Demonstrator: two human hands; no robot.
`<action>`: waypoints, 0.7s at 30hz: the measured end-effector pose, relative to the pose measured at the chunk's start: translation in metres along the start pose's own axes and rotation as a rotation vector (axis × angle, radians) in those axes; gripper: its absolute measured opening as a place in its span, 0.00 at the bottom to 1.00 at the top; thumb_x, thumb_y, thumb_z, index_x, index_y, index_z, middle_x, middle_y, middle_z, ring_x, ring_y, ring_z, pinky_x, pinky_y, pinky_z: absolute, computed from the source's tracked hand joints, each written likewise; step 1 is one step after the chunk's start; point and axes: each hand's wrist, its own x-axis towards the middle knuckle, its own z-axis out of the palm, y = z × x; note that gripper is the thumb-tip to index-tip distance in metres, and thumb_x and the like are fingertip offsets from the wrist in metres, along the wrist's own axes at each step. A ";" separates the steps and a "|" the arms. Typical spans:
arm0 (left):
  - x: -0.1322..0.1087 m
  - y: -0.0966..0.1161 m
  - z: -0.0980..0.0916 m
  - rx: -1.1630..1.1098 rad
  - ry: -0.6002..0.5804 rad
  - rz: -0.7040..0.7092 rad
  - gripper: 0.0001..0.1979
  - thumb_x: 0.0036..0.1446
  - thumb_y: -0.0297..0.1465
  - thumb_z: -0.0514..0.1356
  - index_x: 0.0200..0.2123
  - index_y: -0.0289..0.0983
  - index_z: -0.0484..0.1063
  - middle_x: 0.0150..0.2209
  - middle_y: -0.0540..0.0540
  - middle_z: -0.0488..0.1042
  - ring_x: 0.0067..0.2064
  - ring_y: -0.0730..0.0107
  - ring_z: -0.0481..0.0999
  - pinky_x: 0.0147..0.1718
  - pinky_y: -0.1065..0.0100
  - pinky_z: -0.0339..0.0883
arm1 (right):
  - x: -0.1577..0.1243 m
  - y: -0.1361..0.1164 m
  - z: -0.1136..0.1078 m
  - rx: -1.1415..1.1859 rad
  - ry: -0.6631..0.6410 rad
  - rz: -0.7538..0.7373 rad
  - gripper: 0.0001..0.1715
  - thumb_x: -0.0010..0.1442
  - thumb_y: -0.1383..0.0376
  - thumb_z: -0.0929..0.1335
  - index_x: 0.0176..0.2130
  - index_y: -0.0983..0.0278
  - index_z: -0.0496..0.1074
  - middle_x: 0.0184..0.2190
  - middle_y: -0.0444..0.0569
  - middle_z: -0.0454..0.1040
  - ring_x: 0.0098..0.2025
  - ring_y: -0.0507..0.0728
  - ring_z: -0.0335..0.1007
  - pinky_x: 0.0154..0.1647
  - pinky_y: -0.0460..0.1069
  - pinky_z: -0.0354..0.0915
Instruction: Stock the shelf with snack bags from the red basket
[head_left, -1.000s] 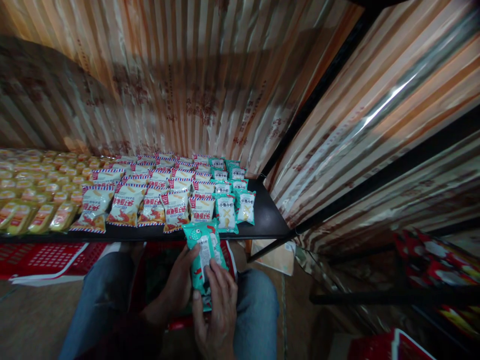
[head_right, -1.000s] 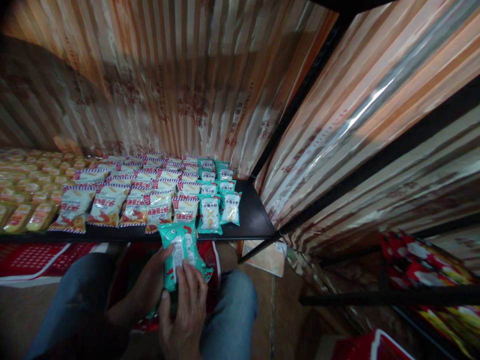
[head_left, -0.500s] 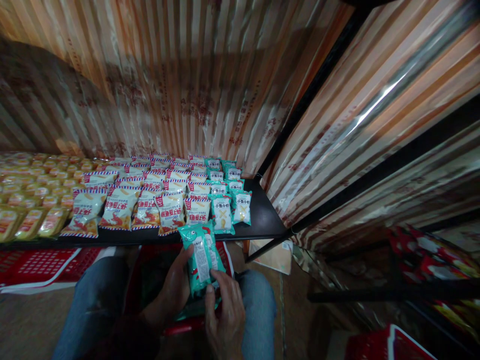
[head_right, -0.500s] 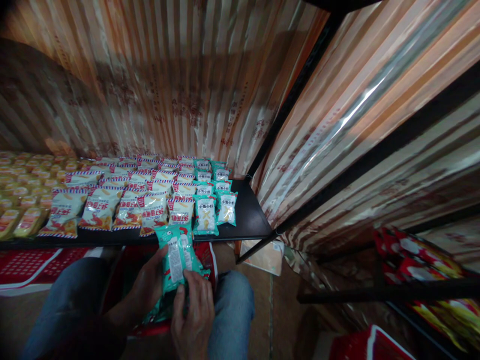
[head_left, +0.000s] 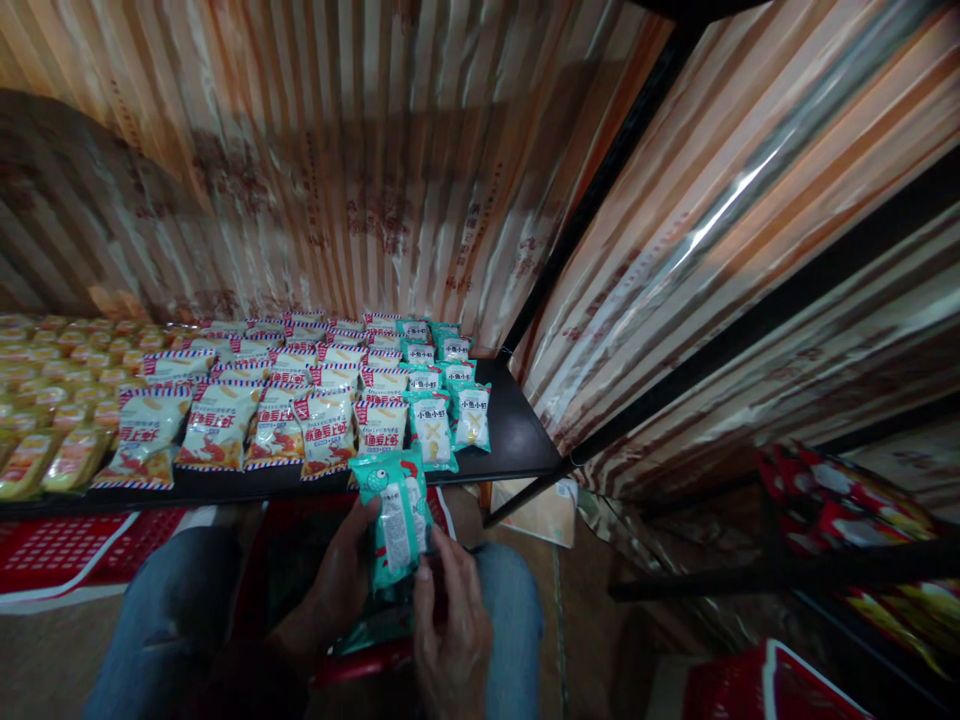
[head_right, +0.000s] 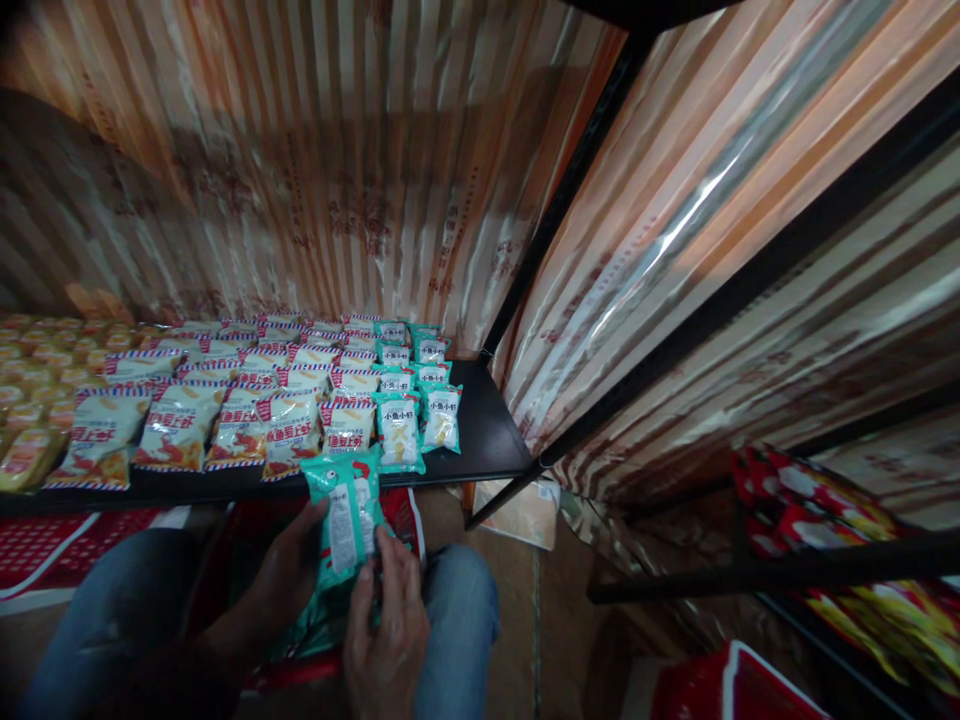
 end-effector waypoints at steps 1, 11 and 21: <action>-0.001 -0.001 0.000 0.020 -0.020 0.027 0.19 0.42 0.38 0.66 0.39 0.37 0.74 0.39 0.45 0.80 0.49 0.52 0.76 0.50 0.54 0.68 | 0.001 0.001 0.000 -0.004 -0.011 -0.001 0.21 0.64 0.67 0.62 0.56 0.63 0.66 0.46 0.54 0.74 0.46 0.56 0.73 0.42 0.48 0.72; -0.002 -0.032 -0.008 0.180 -0.153 0.083 0.28 0.44 0.47 0.65 0.49 0.42 0.73 0.57 0.44 0.70 0.62 0.53 0.63 0.60 0.53 0.57 | -0.014 0.014 0.008 0.050 -0.055 0.193 0.31 0.62 0.54 0.64 0.60 0.63 0.61 0.54 0.55 0.71 0.50 0.61 0.73 0.43 0.52 0.73; -0.015 -0.048 0.010 0.296 -0.299 0.044 0.29 0.54 0.48 0.59 0.57 0.45 0.66 0.64 0.49 0.59 0.67 0.58 0.52 0.66 0.56 0.41 | -0.010 0.030 -0.005 0.191 -0.109 0.579 0.40 0.56 0.49 0.67 0.60 0.67 0.60 0.46 0.57 0.78 0.43 0.63 0.77 0.38 0.52 0.73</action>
